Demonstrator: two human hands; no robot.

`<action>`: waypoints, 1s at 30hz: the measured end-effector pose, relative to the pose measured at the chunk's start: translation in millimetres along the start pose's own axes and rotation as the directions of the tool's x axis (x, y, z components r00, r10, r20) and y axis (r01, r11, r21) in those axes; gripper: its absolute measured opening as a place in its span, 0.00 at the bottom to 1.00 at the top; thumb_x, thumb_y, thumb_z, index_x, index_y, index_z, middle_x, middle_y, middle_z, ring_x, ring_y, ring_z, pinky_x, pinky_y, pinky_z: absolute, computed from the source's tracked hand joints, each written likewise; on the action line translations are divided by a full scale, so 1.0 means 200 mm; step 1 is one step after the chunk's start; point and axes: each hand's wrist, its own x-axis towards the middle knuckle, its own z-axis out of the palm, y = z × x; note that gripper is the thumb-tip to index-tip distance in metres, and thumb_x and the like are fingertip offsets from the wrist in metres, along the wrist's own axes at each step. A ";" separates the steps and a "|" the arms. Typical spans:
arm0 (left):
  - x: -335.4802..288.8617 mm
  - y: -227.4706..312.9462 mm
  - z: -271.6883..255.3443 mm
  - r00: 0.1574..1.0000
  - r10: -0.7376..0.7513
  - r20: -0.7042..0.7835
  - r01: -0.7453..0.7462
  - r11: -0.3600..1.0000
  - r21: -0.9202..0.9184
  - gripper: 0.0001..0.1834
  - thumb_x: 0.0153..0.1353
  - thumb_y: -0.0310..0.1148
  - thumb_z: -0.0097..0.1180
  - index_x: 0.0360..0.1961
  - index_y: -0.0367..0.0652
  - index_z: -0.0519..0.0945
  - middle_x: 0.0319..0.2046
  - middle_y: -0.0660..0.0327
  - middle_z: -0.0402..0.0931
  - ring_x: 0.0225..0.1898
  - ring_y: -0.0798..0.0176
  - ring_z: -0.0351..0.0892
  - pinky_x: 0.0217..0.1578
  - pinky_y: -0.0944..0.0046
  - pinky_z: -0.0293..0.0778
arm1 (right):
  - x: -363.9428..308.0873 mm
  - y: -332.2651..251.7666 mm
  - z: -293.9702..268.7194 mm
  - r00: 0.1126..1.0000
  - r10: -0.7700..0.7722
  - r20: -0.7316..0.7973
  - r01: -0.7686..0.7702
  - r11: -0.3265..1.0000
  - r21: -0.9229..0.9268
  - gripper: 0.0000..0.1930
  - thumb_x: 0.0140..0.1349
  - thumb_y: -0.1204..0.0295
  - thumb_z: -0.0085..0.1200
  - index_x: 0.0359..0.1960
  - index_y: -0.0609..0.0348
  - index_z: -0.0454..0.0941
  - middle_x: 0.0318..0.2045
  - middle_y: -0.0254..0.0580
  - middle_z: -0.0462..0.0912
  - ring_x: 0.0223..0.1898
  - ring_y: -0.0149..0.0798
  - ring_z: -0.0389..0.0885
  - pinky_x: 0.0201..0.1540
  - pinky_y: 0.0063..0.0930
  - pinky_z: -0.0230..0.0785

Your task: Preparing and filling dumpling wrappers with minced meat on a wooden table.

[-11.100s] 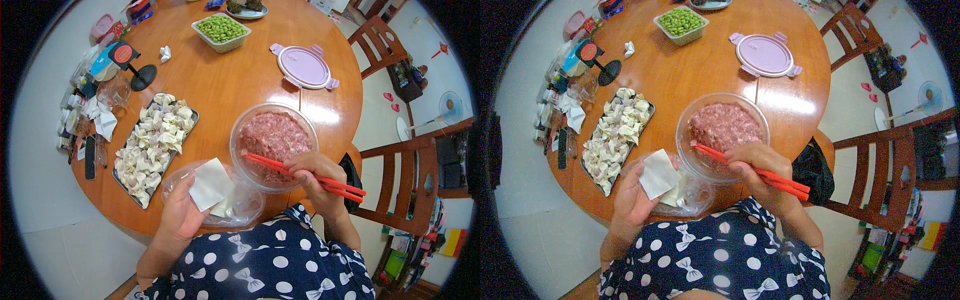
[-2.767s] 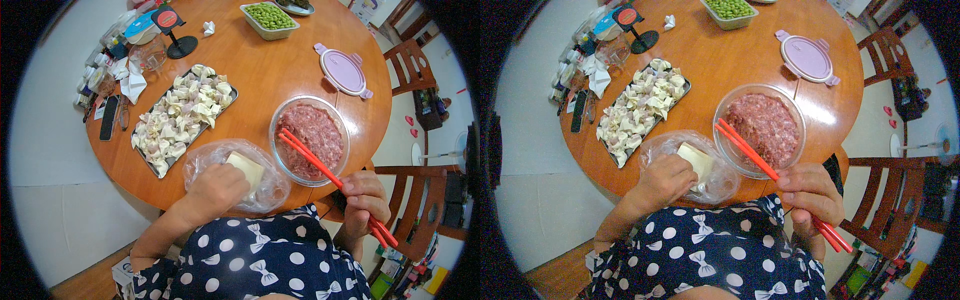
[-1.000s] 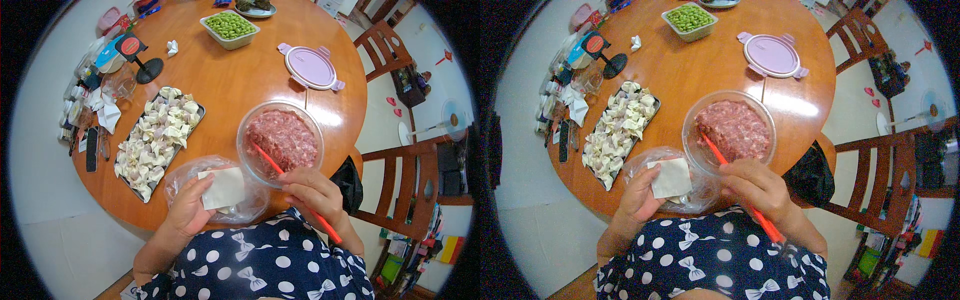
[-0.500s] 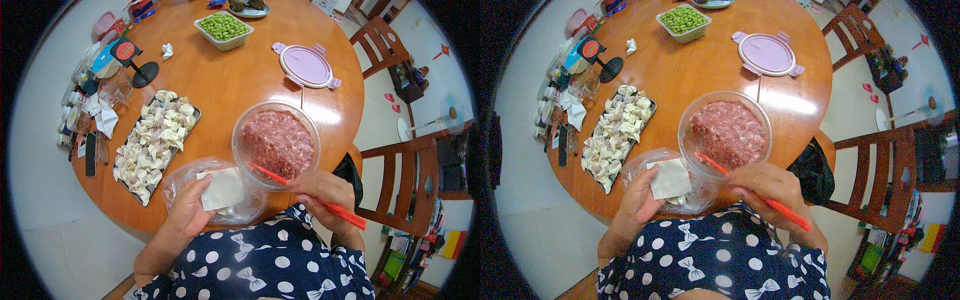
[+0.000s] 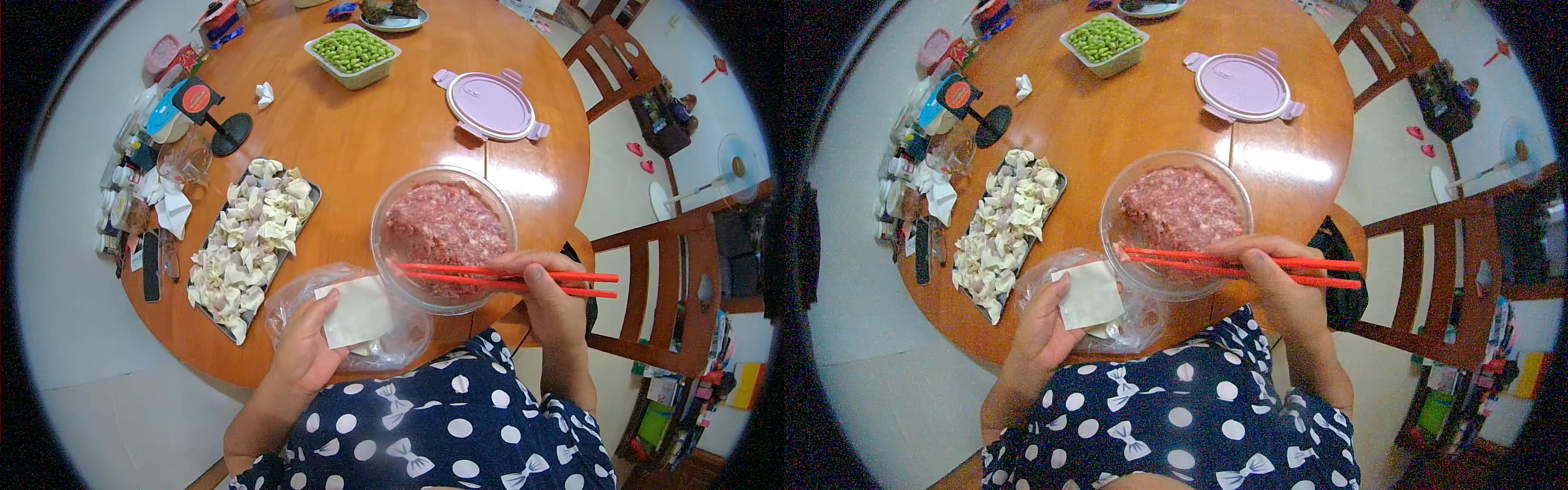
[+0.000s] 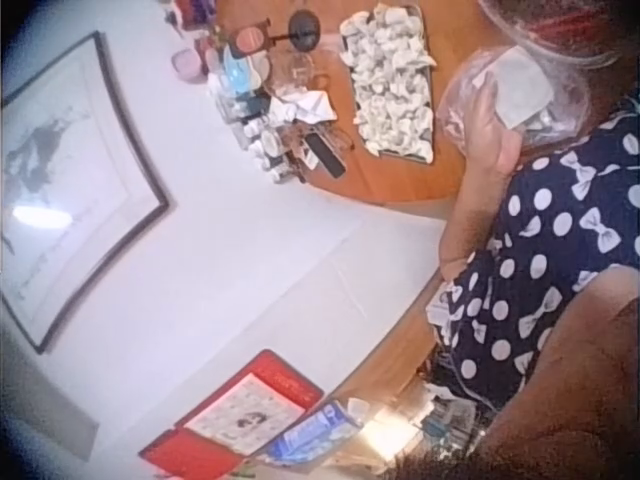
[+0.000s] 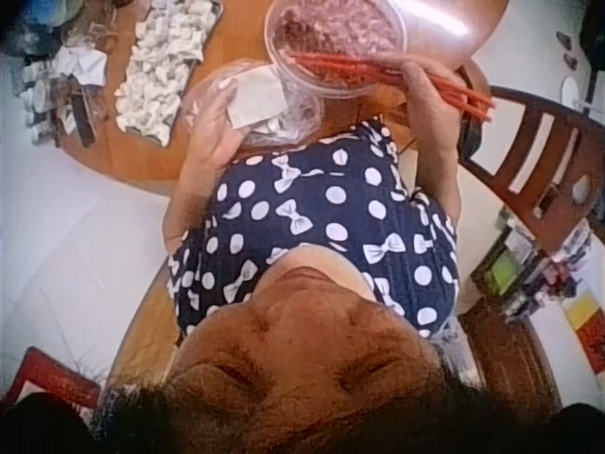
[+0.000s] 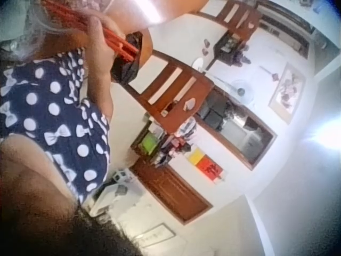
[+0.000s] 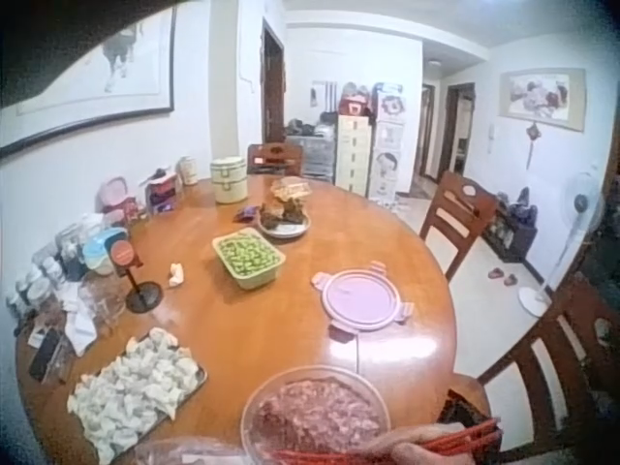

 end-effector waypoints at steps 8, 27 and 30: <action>-0.07 0.06 0.03 0.995 -0.100 -0.021 0.100 0.995 -0.009 0.24 0.70 0.39 0.40 0.62 0.36 0.64 0.58 0.49 0.70 0.59 0.51 0.71 0.62 0.48 0.65 | -0.04 -0.09 0.07 0.712 -0.470 0.522 0.583 0.810 -0.066 0.10 0.54 0.72 0.63 0.34 0.68 0.83 0.36 0.56 0.85 0.42 0.52 0.84 0.48 0.41 0.75; -0.04 0.05 0.04 0.993 0.040 -0.107 -0.063 0.973 -0.221 0.25 0.73 0.39 0.32 0.62 0.30 0.62 0.53 0.43 0.71 0.60 0.47 0.69 0.63 0.45 0.63 | -0.04 -0.09 0.07 0.742 -0.553 0.378 0.661 0.696 -0.279 0.10 0.59 0.69 0.60 0.32 0.66 0.82 0.36 0.52 0.85 0.39 0.49 0.83 0.43 0.40 0.75; -0.03 0.05 0.04 0.996 0.037 -0.085 -0.055 0.976 -0.209 0.25 0.73 0.39 0.30 0.61 0.29 0.62 0.55 0.42 0.70 0.60 0.44 0.69 0.63 0.44 0.63 | 0.01 -0.09 0.08 0.753 -0.490 0.439 0.655 0.612 -0.442 0.08 0.58 0.71 0.60 0.32 0.65 0.81 0.37 0.51 0.85 0.39 0.48 0.83 0.43 0.39 0.75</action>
